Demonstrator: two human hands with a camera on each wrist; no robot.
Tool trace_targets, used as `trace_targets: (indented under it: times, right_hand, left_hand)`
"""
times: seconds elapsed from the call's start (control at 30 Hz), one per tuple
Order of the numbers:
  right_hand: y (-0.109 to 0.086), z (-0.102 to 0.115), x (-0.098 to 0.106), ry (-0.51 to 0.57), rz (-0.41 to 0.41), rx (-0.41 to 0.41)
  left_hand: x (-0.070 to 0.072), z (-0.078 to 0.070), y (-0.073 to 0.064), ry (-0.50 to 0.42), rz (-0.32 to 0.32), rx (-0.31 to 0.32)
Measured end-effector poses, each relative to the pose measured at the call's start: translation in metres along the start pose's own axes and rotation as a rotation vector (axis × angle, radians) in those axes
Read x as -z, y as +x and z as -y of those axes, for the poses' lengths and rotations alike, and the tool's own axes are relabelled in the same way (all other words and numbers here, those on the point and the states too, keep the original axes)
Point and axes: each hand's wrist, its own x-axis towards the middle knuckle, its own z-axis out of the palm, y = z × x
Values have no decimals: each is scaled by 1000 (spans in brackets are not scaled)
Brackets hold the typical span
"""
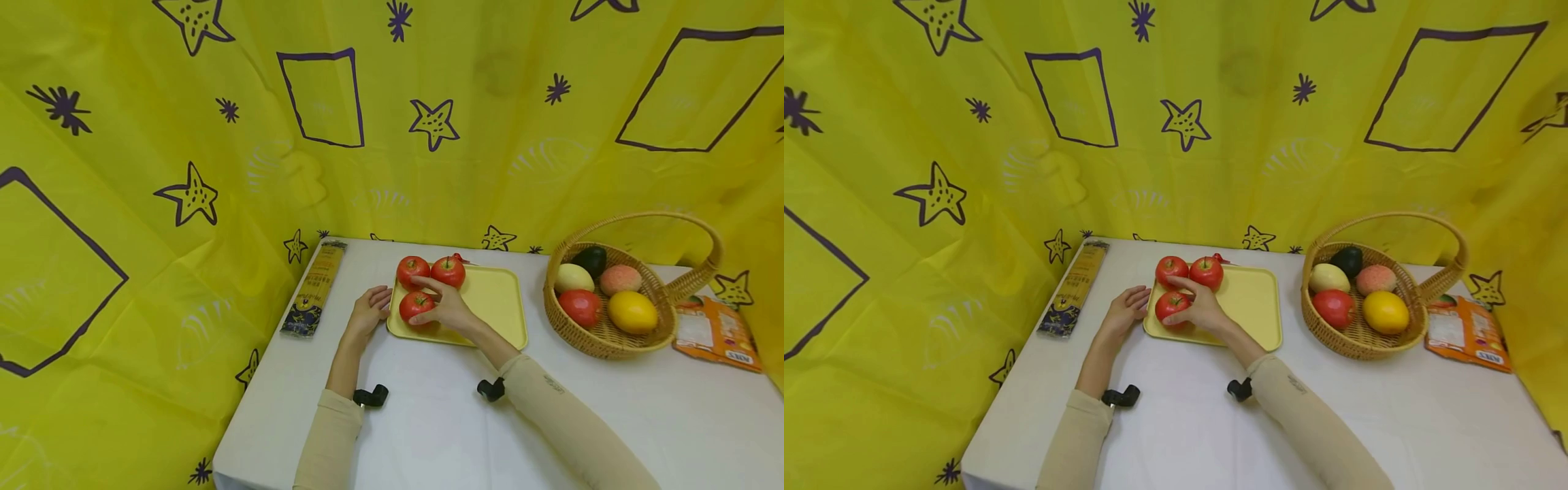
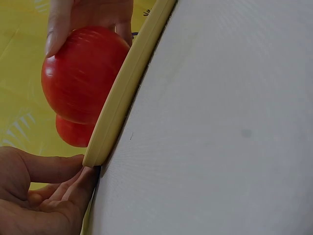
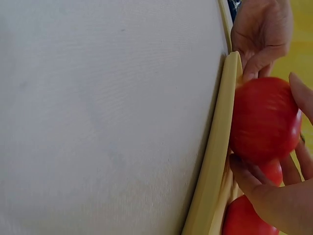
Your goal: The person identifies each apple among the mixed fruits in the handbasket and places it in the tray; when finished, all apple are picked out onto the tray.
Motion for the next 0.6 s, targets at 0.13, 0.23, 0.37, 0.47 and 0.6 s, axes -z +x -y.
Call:
trace_targets:
  times: [0.13,0.23,0.37,0.47,0.6]
  right_hand:
    - [-4,0,6,-4,23,2]
    - [-8,1,10,-1,21,-6]
    - [-12,0,13,-32,-1,-27]
    - [-13,-1,13,-43,-21,-43]
    - [-12,-1,10,-25,-61,-65]
  left_hand:
    - [1,0,0,-3,2,-4]
    - [1,0,1,-2,3,-8]
    - [1,0,2,1,-5,-12]
    - [1,0,1,2,-7,-13]
    - [-1,0,0,-8,-1,-3]
